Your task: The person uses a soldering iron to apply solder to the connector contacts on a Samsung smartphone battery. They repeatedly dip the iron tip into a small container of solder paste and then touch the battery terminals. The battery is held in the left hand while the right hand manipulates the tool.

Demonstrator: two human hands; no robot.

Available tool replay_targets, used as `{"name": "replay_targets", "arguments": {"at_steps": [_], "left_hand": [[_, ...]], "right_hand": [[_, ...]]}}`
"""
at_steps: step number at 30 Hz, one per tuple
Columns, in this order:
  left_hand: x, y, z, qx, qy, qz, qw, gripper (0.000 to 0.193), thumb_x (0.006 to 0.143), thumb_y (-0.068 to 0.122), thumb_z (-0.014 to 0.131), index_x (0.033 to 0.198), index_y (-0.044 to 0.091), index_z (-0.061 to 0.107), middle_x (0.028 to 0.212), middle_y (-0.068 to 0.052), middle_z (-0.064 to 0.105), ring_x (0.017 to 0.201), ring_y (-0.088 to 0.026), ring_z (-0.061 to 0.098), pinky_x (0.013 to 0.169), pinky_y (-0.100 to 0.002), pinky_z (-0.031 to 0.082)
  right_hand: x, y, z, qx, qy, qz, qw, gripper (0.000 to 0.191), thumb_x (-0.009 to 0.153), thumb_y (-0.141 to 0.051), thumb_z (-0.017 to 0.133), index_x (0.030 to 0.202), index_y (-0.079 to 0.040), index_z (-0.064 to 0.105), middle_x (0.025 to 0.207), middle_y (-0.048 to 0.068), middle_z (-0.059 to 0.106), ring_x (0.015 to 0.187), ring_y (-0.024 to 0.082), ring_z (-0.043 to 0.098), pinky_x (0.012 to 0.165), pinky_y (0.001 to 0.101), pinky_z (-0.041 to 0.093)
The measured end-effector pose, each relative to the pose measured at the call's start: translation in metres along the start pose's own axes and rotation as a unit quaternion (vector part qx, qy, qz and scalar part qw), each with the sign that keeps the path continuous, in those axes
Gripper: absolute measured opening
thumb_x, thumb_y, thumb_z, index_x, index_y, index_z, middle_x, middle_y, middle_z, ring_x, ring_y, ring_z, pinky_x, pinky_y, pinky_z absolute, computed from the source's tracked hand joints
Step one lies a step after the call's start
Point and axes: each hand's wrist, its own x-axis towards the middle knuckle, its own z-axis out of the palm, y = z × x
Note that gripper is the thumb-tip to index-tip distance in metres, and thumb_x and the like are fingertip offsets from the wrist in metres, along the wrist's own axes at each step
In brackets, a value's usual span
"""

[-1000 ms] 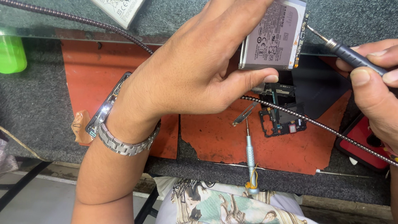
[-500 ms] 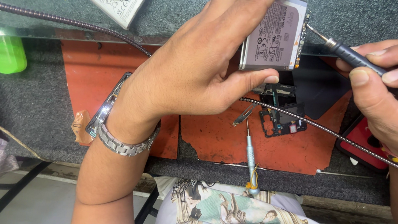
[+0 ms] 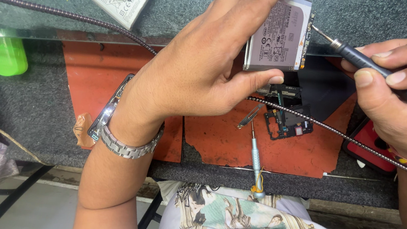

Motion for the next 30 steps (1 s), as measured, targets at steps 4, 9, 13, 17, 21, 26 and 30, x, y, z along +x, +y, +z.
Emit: {"name": "replay_targets", "arguments": {"at_steps": [4,9,13,17,21,26,30], "left_hand": [[0.0006,0.0000,-0.0002,0.001,0.001,0.001,1.000,0.083,0.098,0.016,0.077,0.158,0.010,0.019,0.159,-0.012,0.038,0.144,-0.030,0.045,0.123,-0.033,0.042],[0.0008,0.0005,-0.0003,0.002,0.003,0.002,1.000,0.084,0.097,0.014,0.077,0.158,0.009,0.019,0.159,-0.014,0.037,0.144,-0.031,0.043,0.123,-0.033,0.041],[0.0004,0.0001,-0.0001,-0.001,0.003,0.005,1.000,0.083,0.098,0.014,0.077,0.157,0.009,0.019,0.157,-0.013,0.036,0.145,-0.031,0.043,0.123,-0.033,0.041],[-0.0004,0.0000,-0.0005,0.002,0.000,0.002,1.000,0.083,0.098,0.015,0.077,0.157,0.009,0.018,0.160,-0.013,0.037,0.144,-0.031,0.044,0.122,-0.033,0.042],[-0.0002,-0.0007,0.0003,0.001,0.002,0.005,1.000,0.084,0.098,0.015,0.077,0.157,0.010,0.017,0.157,-0.012,0.037,0.144,-0.030,0.045,0.123,-0.032,0.042],[-0.0007,-0.0012,0.0008,-0.001,0.004,0.005,1.000,0.083,0.099,0.015,0.076,0.157,0.010,0.017,0.156,-0.012,0.037,0.144,-0.029,0.045,0.123,-0.032,0.042],[-0.0016,0.0000,-0.0002,0.001,0.001,0.000,1.000,0.083,0.098,0.015,0.077,0.157,0.010,0.018,0.159,-0.013,0.037,0.144,-0.031,0.044,0.122,-0.033,0.042]], "right_hand": [[-0.0038,0.0040,-0.0009,0.011,0.005,0.005,1.000,0.023,0.104,0.003,0.067,0.099,0.004,0.044,0.111,0.021,0.056,0.100,0.034,0.075,0.091,0.0378,0.067],[-0.0079,0.0069,0.0011,0.021,0.017,0.027,0.999,0.021,0.105,0.003,0.067,0.100,0.004,0.046,0.112,0.021,0.058,0.100,0.033,0.075,0.092,0.0381,0.068],[-0.0068,0.0058,0.0009,0.026,0.015,0.025,0.999,0.022,0.104,0.003,0.068,0.100,0.004,0.046,0.112,0.021,0.058,0.101,0.033,0.075,0.093,0.0380,0.068],[-0.0026,0.0034,-0.0005,0.030,0.010,0.020,0.999,0.023,0.103,0.003,0.068,0.099,0.003,0.045,0.111,0.020,0.056,0.101,0.033,0.075,0.091,0.0370,0.068],[0.0002,0.0032,-0.0017,-0.004,-0.007,-0.017,1.000,0.024,0.102,0.008,0.067,0.097,0.005,0.044,0.108,0.022,0.055,0.098,0.036,0.074,0.088,0.0394,0.067],[-0.0040,0.0042,0.0012,0.055,0.025,0.034,0.998,0.024,0.103,0.001,0.068,0.101,0.001,0.045,0.112,0.018,0.056,0.102,0.032,0.076,0.094,0.0376,0.069],[-0.0058,0.0049,0.0022,0.057,0.026,0.040,0.997,0.024,0.104,0.002,0.069,0.102,0.002,0.045,0.112,0.018,0.056,0.102,0.032,0.076,0.095,0.0384,0.069]]}}
